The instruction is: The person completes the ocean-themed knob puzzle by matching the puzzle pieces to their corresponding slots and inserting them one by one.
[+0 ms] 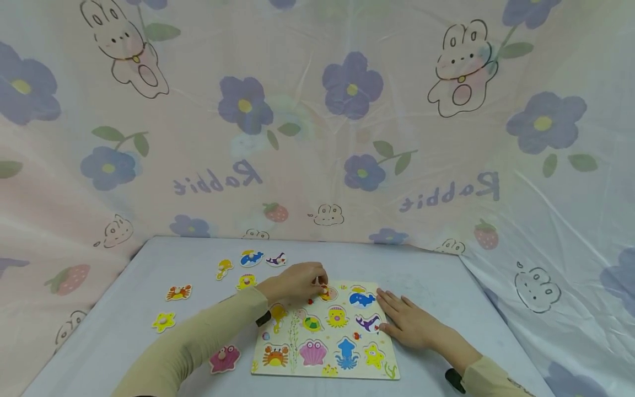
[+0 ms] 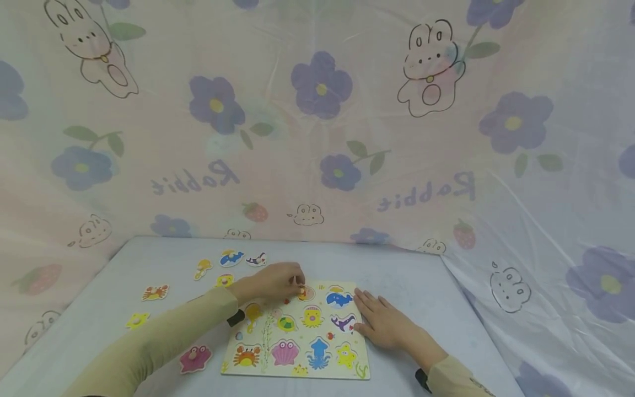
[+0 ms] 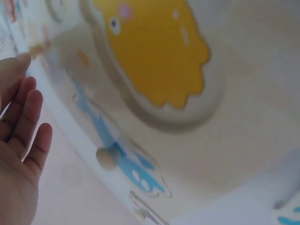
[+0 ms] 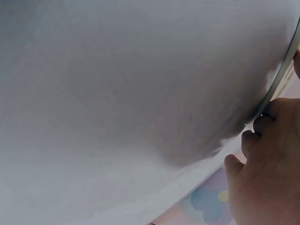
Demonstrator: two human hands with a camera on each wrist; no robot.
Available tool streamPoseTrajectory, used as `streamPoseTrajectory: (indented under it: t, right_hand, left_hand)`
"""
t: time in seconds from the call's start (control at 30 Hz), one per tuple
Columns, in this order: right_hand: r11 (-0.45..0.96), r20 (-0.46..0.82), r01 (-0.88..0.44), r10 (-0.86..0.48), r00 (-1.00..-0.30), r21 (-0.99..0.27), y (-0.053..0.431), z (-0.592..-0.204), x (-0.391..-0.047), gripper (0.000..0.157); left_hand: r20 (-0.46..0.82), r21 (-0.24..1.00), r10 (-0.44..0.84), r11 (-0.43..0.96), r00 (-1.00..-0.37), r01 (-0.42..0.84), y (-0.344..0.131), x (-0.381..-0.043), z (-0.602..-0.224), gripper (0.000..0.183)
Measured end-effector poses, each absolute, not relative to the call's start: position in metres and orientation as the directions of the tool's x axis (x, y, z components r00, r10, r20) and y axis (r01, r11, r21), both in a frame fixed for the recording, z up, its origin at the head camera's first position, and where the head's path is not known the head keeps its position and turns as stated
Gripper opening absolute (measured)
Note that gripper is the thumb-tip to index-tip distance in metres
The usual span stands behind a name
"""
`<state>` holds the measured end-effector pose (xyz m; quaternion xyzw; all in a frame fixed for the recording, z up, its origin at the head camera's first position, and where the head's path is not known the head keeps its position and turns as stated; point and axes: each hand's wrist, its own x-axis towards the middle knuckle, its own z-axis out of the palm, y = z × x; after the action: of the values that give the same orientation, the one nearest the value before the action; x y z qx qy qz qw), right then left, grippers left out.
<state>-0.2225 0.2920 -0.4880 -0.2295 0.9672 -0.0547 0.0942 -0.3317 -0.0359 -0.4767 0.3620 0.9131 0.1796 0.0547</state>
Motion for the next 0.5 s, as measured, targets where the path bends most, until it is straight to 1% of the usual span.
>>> streamPoseTrajectory:
  t: [0.27, 0.4, 0.5]
  right_hand:
    - [0.887, -0.151, -0.438, -0.458, -0.876, -0.148, 0.293, -0.491, -0.223, 0.079]
    - [0.888, -0.154, -0.436, -0.456, -0.877, -0.143, 0.293, -0.492, -0.224, 0.081]
    - [0.888, -0.152, -0.435, -0.456, -0.877, -0.151, 0.293, -0.491, -0.224, 0.081]
  left_hand:
    - [0.135, 0.423, 0.632, 0.660, -0.763, 0.622, -0.060, -0.343, -0.464, 0.021]
    - [0.182, 0.448, 0.562, 0.682, -0.806, 0.577, -0.077, -0.351, -0.462, 0.020]
    - [0.197, 0.498, 0.496, 0.693, -0.846, 0.522, -0.093, -0.356, -0.460, 0.020]
